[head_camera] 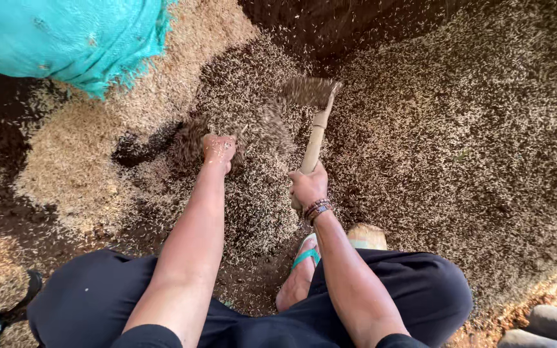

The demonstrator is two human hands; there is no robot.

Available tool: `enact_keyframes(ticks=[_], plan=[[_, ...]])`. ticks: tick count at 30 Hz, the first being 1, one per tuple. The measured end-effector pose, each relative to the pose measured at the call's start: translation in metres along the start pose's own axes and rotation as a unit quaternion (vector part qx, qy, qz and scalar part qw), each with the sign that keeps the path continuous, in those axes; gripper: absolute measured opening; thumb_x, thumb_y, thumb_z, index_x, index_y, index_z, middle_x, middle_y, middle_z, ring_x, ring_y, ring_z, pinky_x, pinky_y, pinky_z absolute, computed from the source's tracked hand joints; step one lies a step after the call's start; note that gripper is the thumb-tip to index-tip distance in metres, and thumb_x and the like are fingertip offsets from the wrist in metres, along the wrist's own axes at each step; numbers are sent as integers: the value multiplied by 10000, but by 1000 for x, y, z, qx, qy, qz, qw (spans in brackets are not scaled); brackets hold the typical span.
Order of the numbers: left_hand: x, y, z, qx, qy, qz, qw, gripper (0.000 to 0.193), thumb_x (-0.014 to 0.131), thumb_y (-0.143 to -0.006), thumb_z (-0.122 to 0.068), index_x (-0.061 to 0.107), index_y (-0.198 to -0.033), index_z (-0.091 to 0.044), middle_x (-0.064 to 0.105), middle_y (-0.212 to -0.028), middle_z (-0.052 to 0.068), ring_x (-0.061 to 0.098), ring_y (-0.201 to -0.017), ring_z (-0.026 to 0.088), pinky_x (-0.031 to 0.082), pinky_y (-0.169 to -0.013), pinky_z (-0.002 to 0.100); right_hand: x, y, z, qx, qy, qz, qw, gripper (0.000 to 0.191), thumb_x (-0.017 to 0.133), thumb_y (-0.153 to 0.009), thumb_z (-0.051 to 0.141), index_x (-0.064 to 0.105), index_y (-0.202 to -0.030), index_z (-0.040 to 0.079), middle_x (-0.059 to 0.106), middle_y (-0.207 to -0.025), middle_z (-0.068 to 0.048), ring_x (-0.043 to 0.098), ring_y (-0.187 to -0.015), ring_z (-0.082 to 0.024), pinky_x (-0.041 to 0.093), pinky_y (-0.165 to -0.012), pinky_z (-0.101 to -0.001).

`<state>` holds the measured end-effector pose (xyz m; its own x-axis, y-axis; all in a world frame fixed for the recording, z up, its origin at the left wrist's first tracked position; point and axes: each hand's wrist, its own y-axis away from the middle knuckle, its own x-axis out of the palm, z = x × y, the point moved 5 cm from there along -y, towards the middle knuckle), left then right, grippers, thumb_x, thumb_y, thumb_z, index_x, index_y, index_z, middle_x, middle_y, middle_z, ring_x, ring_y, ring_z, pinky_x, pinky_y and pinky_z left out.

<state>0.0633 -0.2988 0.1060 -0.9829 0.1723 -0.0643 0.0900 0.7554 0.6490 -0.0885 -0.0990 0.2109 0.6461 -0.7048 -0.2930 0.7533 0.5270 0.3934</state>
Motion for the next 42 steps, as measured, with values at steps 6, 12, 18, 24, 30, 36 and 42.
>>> enact_keyframes(ticks=[6, 12, 18, 24, 30, 36, 42], plan=[[-26, 43, 6, 29, 6, 49, 998, 618, 668, -915, -272, 428, -1381, 56, 603, -1154, 217, 674, -961, 318, 616, -782, 429, 17, 35, -45, 84, 49, 1, 995, 266, 689, -832, -13, 475, -988, 19, 621, -713, -101, 596, -462, -165, 510, -390, -329], [-26, 105, -23, -1, 384, 248, 890, 641, 593, -933, -478, 453, -1319, 14, 616, -1092, 229, 674, -942, 369, 623, -825, 524, -25, 84, -13, -56, 170, -6, 984, 288, 692, -823, 61, 480, -1018, 48, 655, -813, -104, 663, -581, -186, 575, -476, -347], [-26, 133, -33, 34, 535, 321, 781, 695, 556, -942, -575, 465, -1312, 5, 628, -1113, 224, 667, -978, 344, 592, -927, 569, -68, 142, 21, -180, 194, -16, 964, 372, 732, -819, 171, 482, -1050, 21, 705, -891, -148, 720, -717, -248, 621, -604, -396], [-24, 138, -20, 25, 507, 221, 833, 944, 581, -843, -713, 301, -1451, -48, 451, -1335, 261, 518, -1182, 418, 496, -1052, 626, -95, 198, -5, -220, 210, 30, 952, 387, 711, -792, 165, 492, -1086, 44, 697, -895, -162, 716, -740, -260, 601, -613, -399], [-24, 149, -6, -9, 434, 173, 884, 1156, 489, -702, -802, 93, -1572, -151, 185, -1609, 244, 226, -1450, 492, 252, -1118, 673, -94, 211, -12, -192, 266, 66, 942, 359, 749, -805, 172, 503, -1034, 47, 688, -783, -144, 696, -651, -254, 566, -593, -409], [-34, 151, -3, -27, 412, 116, 903, 1111, 536, -860, -749, 48, -1608, -87, 112, -1652, 251, 173, -1509, 494, 120, -1195, 666, -99, 206, -2, -292, 140, 4, 946, 292, 704, -824, 140, 467, -972, 58, 677, -711, -119, 687, -572, -200, 570, -499, -368], [-30, 140, 40, -42, 51, 46, 997, 651, 707, -912, -378, 509, -1402, 3, 519, -1428, 254, 507, -1223, 447, 514, -951, 457, -79, 160, -44, -181, 295, 19, 938, 282, 653, -864, 173, 469, -1044, 58, 705, -851, -142, 709, -683, -256, 606, -562, -416]])
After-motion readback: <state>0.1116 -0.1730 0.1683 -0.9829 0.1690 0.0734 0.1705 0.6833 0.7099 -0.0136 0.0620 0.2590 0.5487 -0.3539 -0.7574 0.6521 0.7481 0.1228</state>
